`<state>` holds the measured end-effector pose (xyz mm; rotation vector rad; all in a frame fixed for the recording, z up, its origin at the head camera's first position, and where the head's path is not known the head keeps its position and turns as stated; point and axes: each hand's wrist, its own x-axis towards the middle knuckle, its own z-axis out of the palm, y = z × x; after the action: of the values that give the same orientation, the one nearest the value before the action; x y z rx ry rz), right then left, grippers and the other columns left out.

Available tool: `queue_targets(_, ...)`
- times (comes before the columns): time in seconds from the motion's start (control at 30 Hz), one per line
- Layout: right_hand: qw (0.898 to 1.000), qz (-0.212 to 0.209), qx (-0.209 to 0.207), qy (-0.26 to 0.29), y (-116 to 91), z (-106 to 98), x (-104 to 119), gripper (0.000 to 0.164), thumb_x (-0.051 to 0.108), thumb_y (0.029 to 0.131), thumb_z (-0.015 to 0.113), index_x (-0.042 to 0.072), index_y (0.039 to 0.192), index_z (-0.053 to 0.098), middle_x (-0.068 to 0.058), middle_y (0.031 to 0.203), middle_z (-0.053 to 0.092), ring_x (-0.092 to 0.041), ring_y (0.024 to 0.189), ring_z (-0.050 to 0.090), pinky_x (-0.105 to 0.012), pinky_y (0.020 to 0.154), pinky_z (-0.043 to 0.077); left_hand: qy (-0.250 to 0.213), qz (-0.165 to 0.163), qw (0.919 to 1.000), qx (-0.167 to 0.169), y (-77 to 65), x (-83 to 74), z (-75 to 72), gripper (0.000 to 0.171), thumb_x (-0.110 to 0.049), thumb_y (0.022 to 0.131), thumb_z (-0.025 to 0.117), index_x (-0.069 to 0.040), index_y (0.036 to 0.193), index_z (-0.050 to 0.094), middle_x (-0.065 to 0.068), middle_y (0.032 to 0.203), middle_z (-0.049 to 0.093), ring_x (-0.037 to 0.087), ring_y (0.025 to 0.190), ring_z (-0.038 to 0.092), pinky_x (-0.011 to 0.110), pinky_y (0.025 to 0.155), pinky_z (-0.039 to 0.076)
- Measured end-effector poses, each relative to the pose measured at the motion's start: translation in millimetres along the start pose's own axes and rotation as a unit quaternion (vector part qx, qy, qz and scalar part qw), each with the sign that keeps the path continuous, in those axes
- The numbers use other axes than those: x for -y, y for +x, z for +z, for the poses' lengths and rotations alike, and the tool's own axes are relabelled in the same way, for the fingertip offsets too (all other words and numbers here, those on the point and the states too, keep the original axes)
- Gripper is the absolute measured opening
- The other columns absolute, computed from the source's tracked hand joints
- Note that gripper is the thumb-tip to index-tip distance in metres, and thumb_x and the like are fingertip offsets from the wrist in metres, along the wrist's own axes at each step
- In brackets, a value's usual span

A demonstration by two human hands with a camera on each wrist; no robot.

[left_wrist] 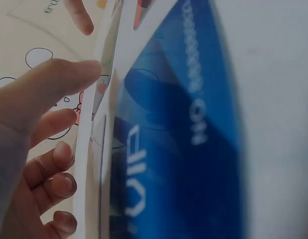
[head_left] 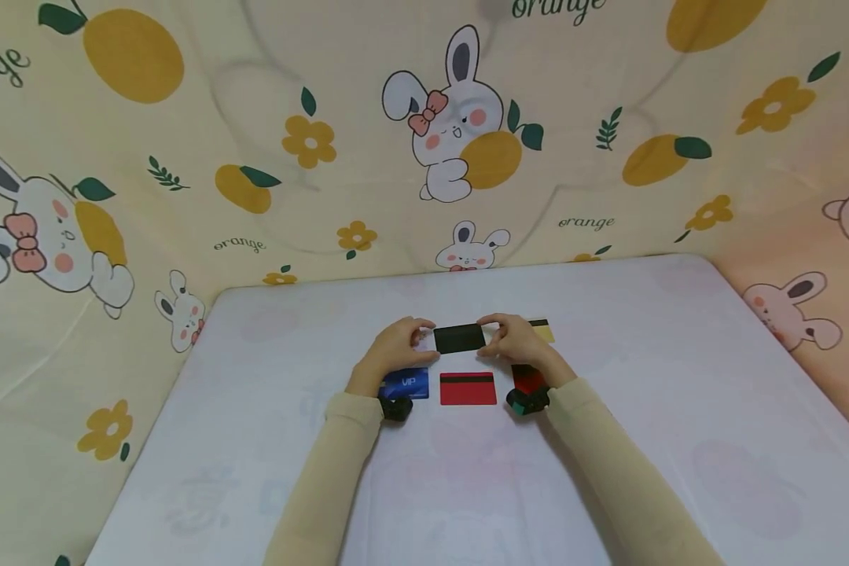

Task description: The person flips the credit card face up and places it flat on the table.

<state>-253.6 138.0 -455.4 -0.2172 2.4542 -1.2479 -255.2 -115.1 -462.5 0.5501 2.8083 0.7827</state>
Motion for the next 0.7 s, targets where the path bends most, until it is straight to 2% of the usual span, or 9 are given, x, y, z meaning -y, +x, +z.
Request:
queue_targets(0.27, 0.999, 0.016, 0.016, -0.027, 7, -4, -5, 0.062, 0.019, 0.080, 0.075, 0.013, 0.137, 0.051, 0.003, 0.057, 0.042, -0.012, 0.045, 0.038, -0.022, 0.046, 0.031, 0.034, -0.024, 0.9990, 0.013, 6.3, -5.2, 1.8, 0.061, -0.047, 0.078, 0.074, -0.021, 0.131, 0.059, 0.005, 0.094, 0.055, 0.016, 0.084, 0.049, 0.025, 0.071, 0.042)
queue_targets(0.47, 0.999, 0.021, 0.023, -0.028, 12, -6, -3, 0.064, 0.017, 0.081, 0.075, 0.010, 0.139, 0.049, 0.003, 0.054, 0.035, -0.011, 0.044, 0.035, -0.023, 0.046, 0.029, 0.041, -0.037, 0.9983, 0.019, 6.5, -10.0, 0.2, 0.058, -0.046, 0.079, 0.074, -0.021, 0.130, 0.061, 0.005, 0.100, 0.057, 0.016, 0.089, 0.051, 0.028, 0.076, 0.044)
queue_targets(0.7, 0.998, 0.026, 0.017, -0.049, 19, -6, -1, 0.056, 0.015, 0.079, 0.075, 0.008, 0.131, 0.055, 0.004, 0.052, 0.037, -0.010, 0.046, 0.035, -0.023, 0.051, 0.031, 0.037, -0.035, 0.9985, 0.019, 6.6, -11.3, 0.2, 0.054, -0.044, 0.080, 0.074, -0.019, 0.127, 0.063, 0.005, 0.096, 0.055, 0.017, 0.086, 0.049, 0.026, 0.072, 0.039)
